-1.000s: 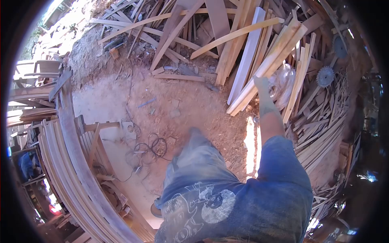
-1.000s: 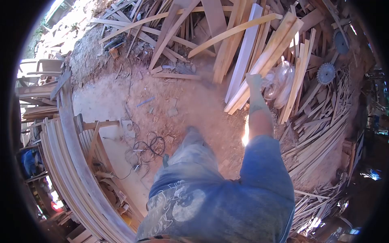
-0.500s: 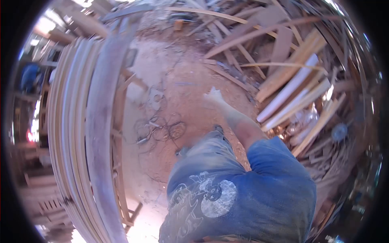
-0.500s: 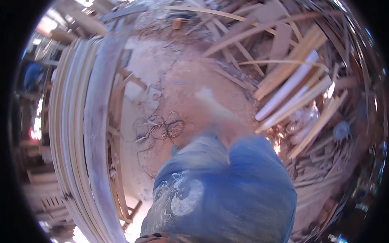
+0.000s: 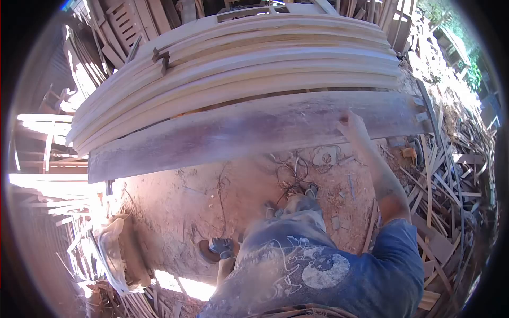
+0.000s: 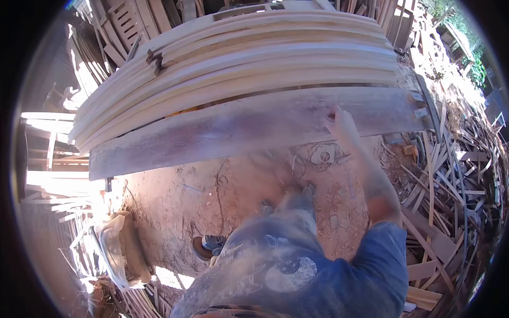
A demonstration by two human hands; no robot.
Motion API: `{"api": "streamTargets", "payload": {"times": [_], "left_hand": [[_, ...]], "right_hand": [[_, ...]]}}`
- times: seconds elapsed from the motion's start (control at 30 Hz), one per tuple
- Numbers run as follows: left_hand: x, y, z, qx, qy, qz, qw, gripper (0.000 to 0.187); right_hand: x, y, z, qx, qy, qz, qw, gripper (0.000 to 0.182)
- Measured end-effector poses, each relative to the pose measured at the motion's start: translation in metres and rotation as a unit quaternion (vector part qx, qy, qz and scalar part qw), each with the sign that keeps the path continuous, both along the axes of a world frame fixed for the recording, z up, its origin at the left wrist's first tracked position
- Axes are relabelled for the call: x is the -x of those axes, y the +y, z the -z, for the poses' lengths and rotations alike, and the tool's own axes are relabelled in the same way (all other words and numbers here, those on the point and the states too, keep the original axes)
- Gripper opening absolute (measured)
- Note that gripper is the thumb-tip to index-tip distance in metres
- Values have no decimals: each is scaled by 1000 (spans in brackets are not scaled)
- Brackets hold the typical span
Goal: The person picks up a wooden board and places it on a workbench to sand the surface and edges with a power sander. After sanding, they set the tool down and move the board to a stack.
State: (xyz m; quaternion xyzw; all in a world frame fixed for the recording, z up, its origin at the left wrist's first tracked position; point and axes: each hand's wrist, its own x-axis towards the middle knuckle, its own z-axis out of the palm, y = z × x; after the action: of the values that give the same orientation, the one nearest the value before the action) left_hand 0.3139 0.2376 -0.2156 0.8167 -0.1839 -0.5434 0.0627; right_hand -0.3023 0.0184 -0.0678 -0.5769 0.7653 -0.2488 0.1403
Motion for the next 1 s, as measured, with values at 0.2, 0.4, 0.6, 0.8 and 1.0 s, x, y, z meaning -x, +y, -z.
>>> {"api": "streamTargets", "payload": {"times": [0.2,0.4,0.6,0.8,1.0], "left_hand": [[26,51,-6,-45,-9,-113,993,13],[92,7,-5,-31,-12,-164,986,13],[166,-43,-20,7,-13,-199,980,14],[207,-35,-39,30,-10,-230,973,15],[199,-2,-50,27,-14,-251,967,15]], "right_hand": [[7,-185,-40,41,137,-72,987,66],[50,-323,-69,84,292,-118,946,95],[50,-410,-113,-140,345,-206,905,114],[58,-422,-119,-123,347,-295,882,108],[39,-319,-128,-118,351,-308,876,105]]}}
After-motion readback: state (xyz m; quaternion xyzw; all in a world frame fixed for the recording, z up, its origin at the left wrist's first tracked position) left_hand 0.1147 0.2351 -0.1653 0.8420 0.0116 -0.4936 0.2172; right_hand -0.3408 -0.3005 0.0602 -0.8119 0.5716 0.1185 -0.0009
